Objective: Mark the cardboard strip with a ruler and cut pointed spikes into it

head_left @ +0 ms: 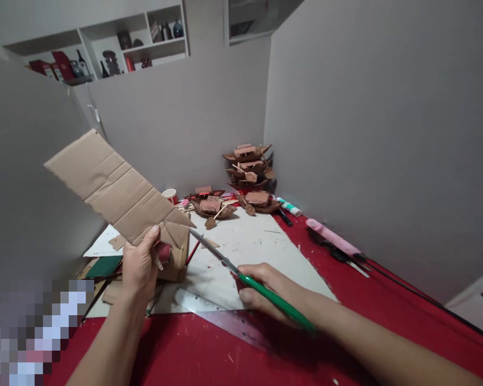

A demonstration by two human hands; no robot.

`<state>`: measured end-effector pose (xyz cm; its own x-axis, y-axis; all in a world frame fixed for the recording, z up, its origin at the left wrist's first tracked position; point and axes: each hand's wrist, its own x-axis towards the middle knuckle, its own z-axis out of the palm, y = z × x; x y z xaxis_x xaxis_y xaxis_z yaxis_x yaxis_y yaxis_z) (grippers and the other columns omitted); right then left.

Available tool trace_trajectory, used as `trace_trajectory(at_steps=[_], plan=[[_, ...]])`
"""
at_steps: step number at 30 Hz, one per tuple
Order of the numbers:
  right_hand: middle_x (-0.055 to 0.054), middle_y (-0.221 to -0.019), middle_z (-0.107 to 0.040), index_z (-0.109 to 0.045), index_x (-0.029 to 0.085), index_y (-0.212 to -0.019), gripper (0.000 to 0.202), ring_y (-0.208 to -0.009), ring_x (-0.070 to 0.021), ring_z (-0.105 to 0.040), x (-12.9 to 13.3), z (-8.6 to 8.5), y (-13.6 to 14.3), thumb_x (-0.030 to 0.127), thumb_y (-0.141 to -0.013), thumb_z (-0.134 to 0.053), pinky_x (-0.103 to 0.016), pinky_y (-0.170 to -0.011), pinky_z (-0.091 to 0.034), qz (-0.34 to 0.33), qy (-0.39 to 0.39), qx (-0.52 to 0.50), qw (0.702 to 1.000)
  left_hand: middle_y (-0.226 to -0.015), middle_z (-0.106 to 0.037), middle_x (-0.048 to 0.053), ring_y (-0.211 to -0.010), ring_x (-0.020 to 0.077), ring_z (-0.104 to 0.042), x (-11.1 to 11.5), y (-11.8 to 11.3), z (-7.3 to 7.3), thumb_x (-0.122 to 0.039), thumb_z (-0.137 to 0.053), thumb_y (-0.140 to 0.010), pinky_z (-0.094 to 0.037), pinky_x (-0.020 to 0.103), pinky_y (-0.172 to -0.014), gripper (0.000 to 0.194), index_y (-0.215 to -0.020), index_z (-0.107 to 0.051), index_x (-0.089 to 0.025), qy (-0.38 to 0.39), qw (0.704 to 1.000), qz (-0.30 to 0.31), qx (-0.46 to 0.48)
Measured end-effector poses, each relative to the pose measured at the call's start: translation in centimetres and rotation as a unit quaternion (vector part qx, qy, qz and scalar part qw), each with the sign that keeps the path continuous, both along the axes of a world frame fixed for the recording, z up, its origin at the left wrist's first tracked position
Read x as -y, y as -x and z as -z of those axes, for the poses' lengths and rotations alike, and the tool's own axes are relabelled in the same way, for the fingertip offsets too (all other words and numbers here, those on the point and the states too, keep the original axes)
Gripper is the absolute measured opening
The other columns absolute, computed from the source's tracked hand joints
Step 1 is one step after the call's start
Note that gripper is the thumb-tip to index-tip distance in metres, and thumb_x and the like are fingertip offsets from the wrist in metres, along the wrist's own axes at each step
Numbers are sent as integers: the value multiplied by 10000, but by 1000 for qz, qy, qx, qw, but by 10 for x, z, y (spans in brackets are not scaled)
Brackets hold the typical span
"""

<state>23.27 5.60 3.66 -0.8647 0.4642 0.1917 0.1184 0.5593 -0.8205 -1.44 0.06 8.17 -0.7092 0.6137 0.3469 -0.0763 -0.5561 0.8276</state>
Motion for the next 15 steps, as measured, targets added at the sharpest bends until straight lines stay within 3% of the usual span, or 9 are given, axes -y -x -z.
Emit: trace_trajectory(at_steps=[9, 15], plan=[[53, -628, -344, -427, 189, -731, 517, -579, -103, -310, 1, 1, -1, 689, -844, -500, -230, -505, -279, 50, 40, -106, 992, -818, -718, -12, -778, 151, -674, -2, -14, 1, -232, -867, -550, -566, 271, -716, 319, -821, -709, -178, -14, 998, -68, 5], [62, -580, -385, -450, 190, -698, 447, -543, -91, -326, 6, 6, 4, 583, -825, -620, -212, -494, -285, 9, -12, -8, 1000, -835, -718, -15, -743, 146, -673, -1, -25, 9, -223, -864, -560, -574, 275, -698, 330, -854, -718, -189, -1, 999, -50, 7]])
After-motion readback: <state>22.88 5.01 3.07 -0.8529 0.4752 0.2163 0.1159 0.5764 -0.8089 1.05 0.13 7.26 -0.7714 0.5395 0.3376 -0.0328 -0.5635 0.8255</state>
